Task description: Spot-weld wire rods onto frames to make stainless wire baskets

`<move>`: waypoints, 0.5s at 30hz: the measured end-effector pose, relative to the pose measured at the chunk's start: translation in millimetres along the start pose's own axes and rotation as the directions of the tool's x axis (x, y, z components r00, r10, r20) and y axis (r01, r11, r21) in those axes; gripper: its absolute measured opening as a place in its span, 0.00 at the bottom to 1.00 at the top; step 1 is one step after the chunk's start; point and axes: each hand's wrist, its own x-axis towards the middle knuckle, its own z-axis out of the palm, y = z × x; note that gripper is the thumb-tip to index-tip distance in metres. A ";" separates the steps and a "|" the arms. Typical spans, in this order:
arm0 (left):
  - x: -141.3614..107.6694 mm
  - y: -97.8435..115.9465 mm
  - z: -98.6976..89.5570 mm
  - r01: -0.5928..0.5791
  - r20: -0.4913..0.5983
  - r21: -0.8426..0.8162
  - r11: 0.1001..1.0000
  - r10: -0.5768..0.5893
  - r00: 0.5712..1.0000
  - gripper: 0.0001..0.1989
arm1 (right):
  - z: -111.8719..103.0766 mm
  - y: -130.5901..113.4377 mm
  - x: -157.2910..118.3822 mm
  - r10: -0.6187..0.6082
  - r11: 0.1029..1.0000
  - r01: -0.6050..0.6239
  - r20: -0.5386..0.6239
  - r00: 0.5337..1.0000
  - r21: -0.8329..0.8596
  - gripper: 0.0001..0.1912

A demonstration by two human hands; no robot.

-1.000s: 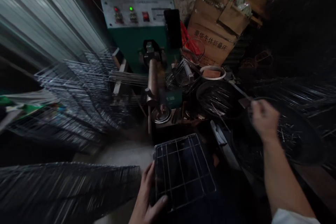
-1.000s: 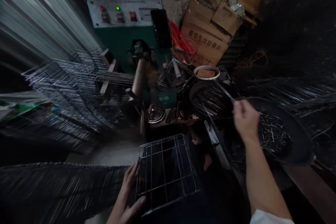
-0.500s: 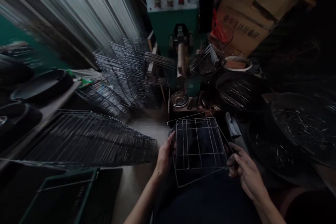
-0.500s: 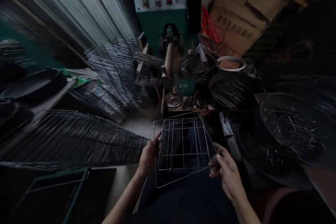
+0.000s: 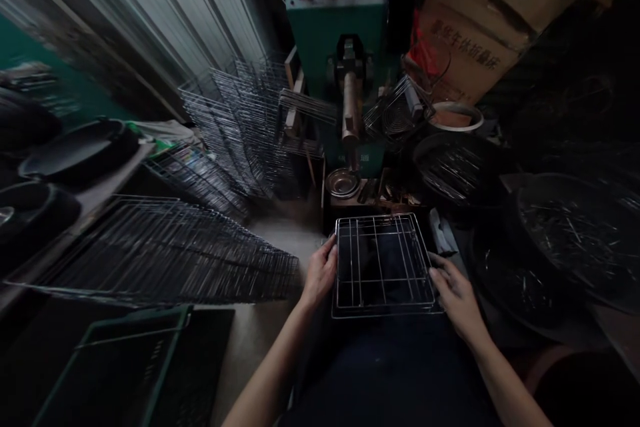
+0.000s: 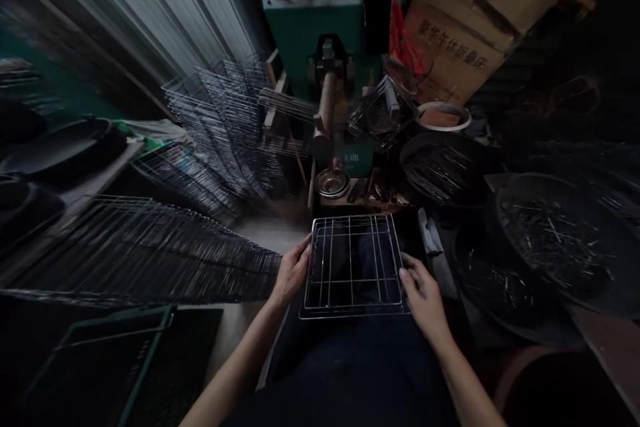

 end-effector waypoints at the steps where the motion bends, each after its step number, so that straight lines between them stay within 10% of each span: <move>1: 1.2 -0.4 -0.9 0.011 0.003 0.016 1.000 -0.011 1.000 0.29 | 1.7 2.8 4.6 -0.012 1.000 0.012 0.005 1.000 -0.013 0.30; 15: 4.4 -27.8 -1.0 0.015 0.085 0.112 0.994 -0.025 0.996 0.31 | 1.3 29.0 27.6 -0.153 0.937 0.159 0.042 0.987 -0.310 0.21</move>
